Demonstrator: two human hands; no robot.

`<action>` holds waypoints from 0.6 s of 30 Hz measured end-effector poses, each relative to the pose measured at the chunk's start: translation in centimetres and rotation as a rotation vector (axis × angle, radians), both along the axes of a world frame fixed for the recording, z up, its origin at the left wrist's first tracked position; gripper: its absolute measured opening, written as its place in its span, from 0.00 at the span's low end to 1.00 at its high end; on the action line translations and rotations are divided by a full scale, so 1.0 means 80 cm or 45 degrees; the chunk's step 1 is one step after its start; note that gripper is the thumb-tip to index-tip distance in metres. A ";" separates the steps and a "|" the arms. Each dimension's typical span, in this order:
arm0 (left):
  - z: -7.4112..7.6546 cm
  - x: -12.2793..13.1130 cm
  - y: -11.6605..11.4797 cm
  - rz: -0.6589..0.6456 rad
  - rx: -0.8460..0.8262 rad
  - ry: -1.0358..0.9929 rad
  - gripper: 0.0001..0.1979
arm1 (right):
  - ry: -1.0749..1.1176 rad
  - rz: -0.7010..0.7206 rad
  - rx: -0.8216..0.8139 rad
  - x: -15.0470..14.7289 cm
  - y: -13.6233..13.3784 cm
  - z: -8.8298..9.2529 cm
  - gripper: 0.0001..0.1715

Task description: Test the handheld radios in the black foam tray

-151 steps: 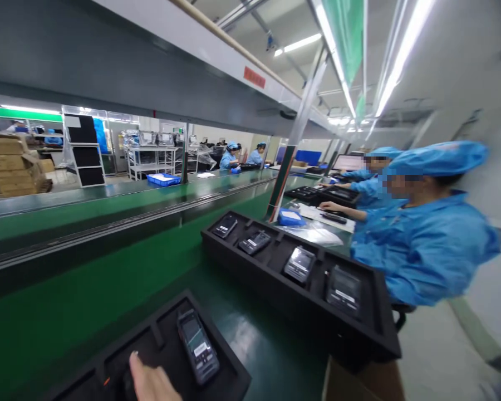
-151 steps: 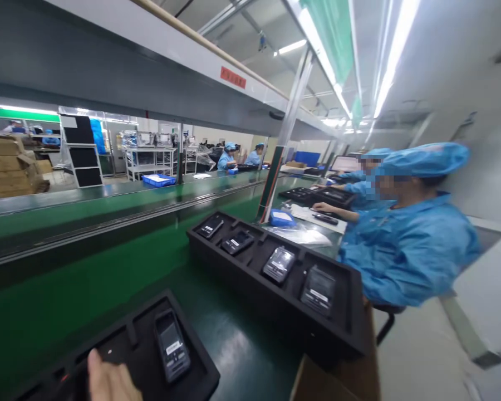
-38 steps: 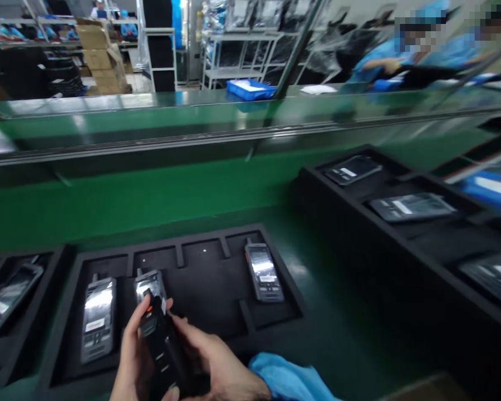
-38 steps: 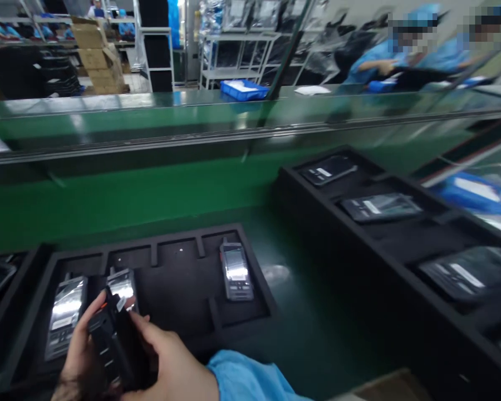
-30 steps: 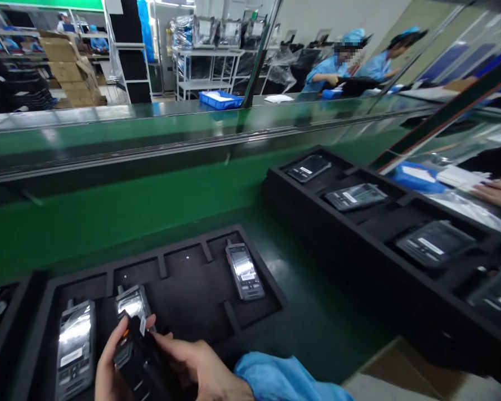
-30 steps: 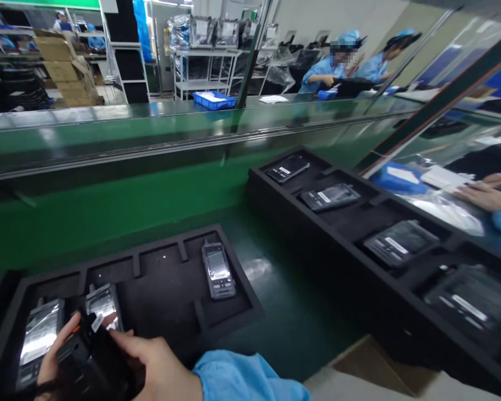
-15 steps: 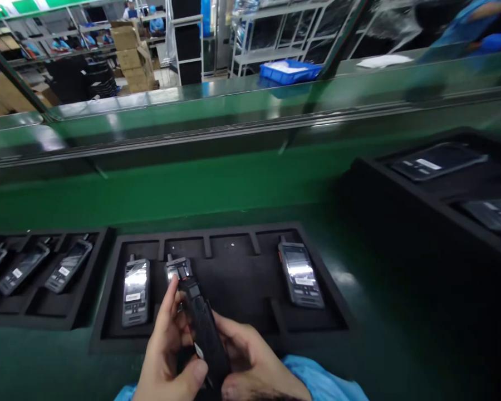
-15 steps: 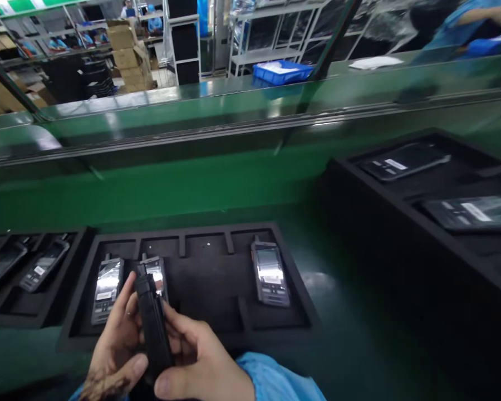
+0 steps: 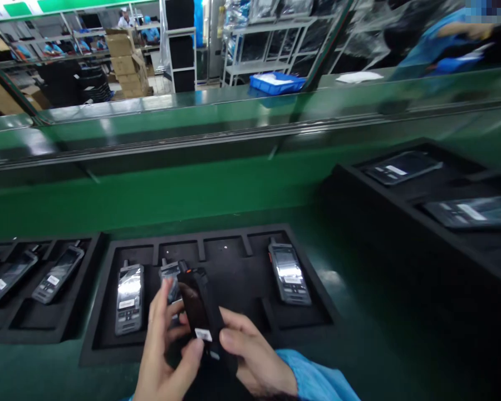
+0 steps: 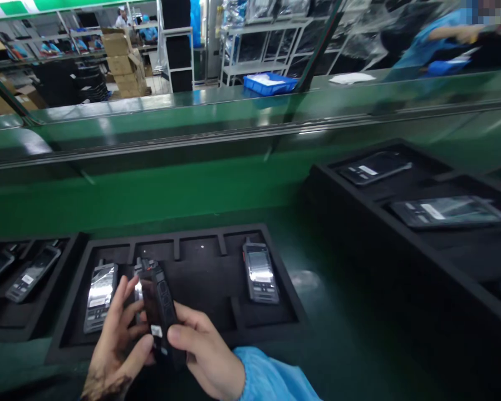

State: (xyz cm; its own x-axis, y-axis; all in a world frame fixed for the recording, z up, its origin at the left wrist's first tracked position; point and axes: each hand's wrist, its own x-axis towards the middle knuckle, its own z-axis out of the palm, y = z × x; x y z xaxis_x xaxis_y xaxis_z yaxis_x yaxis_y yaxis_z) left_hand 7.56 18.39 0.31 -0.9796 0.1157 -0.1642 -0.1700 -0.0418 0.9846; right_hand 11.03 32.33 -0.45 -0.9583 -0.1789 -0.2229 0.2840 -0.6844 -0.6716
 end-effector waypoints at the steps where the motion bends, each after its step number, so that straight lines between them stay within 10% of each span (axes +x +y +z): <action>1: -0.004 -0.003 -0.002 0.018 -0.061 0.056 0.36 | -0.009 -0.044 0.063 -0.001 0.007 -0.001 0.34; 18: -0.056 -0.021 -0.008 0.037 -0.096 0.175 0.17 | -0.468 -0.619 2.294 0.014 0.139 -0.007 0.35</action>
